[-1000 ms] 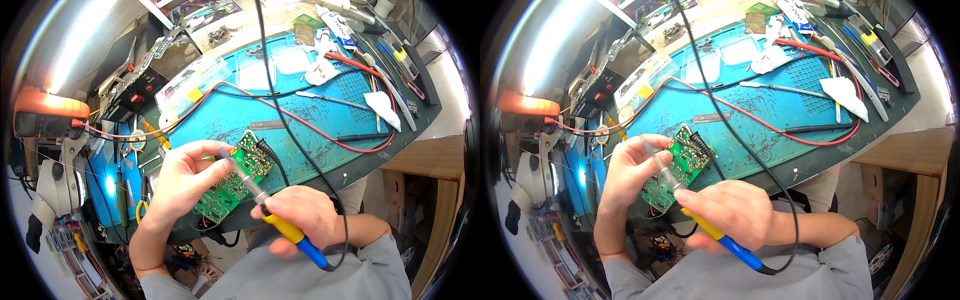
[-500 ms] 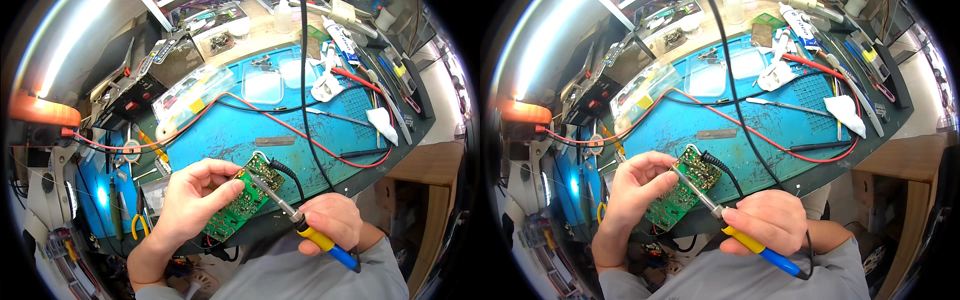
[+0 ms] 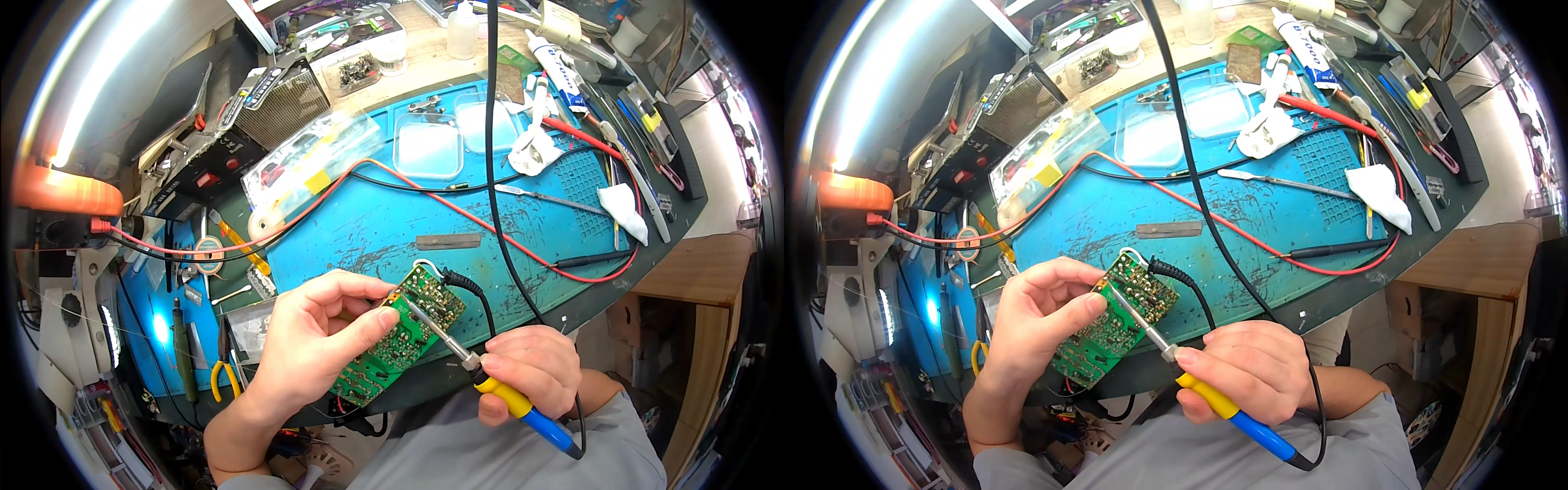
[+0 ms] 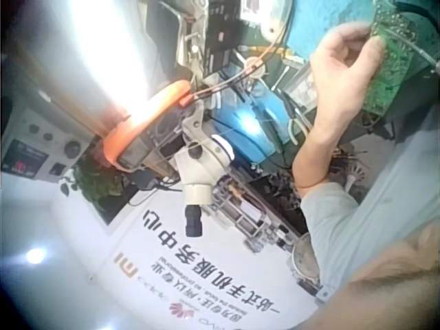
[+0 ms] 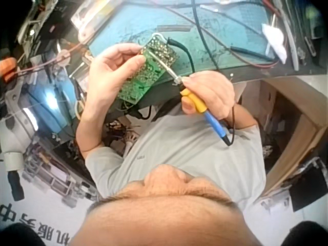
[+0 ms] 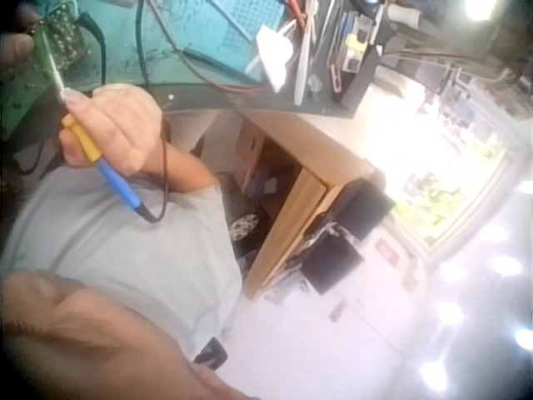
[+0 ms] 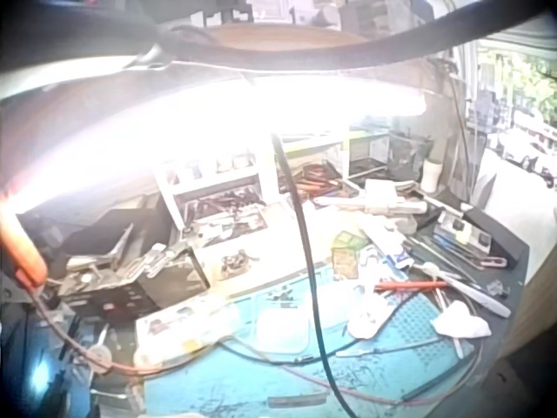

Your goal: The person uses a soldering iron to work on a green circuit board, applying solder to various points. They handle a small black component and a yellow device, manipulating wires and components with their hands. The person flips the board over to access different sides and continues soldering.

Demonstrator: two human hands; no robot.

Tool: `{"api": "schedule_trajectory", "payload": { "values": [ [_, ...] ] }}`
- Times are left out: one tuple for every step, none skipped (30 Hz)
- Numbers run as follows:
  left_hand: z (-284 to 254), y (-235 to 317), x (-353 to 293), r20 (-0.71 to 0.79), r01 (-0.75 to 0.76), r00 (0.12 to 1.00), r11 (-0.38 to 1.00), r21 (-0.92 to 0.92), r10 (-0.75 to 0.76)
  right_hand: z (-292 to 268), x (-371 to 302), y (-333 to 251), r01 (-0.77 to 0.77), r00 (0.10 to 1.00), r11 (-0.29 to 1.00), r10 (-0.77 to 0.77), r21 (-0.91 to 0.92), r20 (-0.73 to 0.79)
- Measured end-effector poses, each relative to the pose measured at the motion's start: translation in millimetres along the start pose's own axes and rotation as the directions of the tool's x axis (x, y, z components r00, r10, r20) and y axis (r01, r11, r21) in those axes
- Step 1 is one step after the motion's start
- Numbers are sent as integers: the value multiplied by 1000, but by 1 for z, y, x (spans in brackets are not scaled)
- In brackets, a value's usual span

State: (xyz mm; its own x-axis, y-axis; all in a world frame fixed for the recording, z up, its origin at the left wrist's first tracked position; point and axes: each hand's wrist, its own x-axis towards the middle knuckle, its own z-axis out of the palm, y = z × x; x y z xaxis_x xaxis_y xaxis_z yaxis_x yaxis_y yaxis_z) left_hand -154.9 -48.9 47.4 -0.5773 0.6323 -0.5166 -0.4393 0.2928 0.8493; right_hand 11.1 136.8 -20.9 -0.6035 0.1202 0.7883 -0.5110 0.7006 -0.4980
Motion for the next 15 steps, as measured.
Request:
{"api": "schedule_trajectory", "payload": {
  "values": [
    [0, 0, 0, -2, 1, 1000, 1000, 2, -1, 0, 0, 0, -2, 1000, 1000, 2, 0, -2],
    [0, 0, 0, 0, 2, 1000, 1000, -4, -2, 1, 0, 0, -5, 1000, 1000, 5, 2, 3],
    [0, 0, 0, 2, 2, 1000, 1000, -10, -2, 1, 1, 0, -7, 1000, 1000, 7, 4, 8],
    [-1, 0, 0, 5, 3, 1000, 1000, -15, -3, 1, 2, 0, -10, 1000, 1000, 10, 6, 14],
    [0, 0, 0, 6, 3, 1000, 1000, -15, -3, 1, 1, 0, -11, 1000, 1000, 11, 2, 13],
    [0, 0, 0, 7, 4, 1000, 1000, -15, -4, 0, 0, 0, -11, 1000, 1000, 11, -1, 13],
    [0, 0, 0, 8, 4, 1000, 1000, -16, -4, 0, 0, 0, -11, 1000, 1000, 11, -5, 13],
    [0, 0, 0, 8, 6, 1000, 1000, -18, -6, 0, 0, 0, -11, 1000, 1000, 11, -1, 14],
    [0, 0, 0, 7, 7, 1000, 1000, -20, -7, 0, 2, 0, -11, 1000, 1000, 10, 2, 15],
    [0, 0, 0, 6, 9, 1000, 1000, -22, -9, 0, 3, 0, -10, 1000, 1000, 10, 6, 16],
    [-1, -1, 0, 10, -5, 1000, 1000, -16, 6, 0, 2, 0, -8, 1000, 1000, 8, 5, 14],
    [-1, -2, 0, 13, -20, 1000, 1000, -11, 20, 0, 1, 0, -6, 1000, 1000, 6, 4, 11],
    [-1, -2, 1, 17, -35, 999, 999, -5, 35, 0, 1, 0, -5, 1000, 1000, 5, 3, 9],
    [-2, -3, 1, 16, -36, 999, 999, -8, 36, 0, 1, 0, -7, 1000, 1000, 7, 3, 11],
    [-2, -3, 1, 16, -37, 999, 999, -11, 37, 0, 2, -1, -9, 1000, 1000, 9, 2, 13]
  ]
}}
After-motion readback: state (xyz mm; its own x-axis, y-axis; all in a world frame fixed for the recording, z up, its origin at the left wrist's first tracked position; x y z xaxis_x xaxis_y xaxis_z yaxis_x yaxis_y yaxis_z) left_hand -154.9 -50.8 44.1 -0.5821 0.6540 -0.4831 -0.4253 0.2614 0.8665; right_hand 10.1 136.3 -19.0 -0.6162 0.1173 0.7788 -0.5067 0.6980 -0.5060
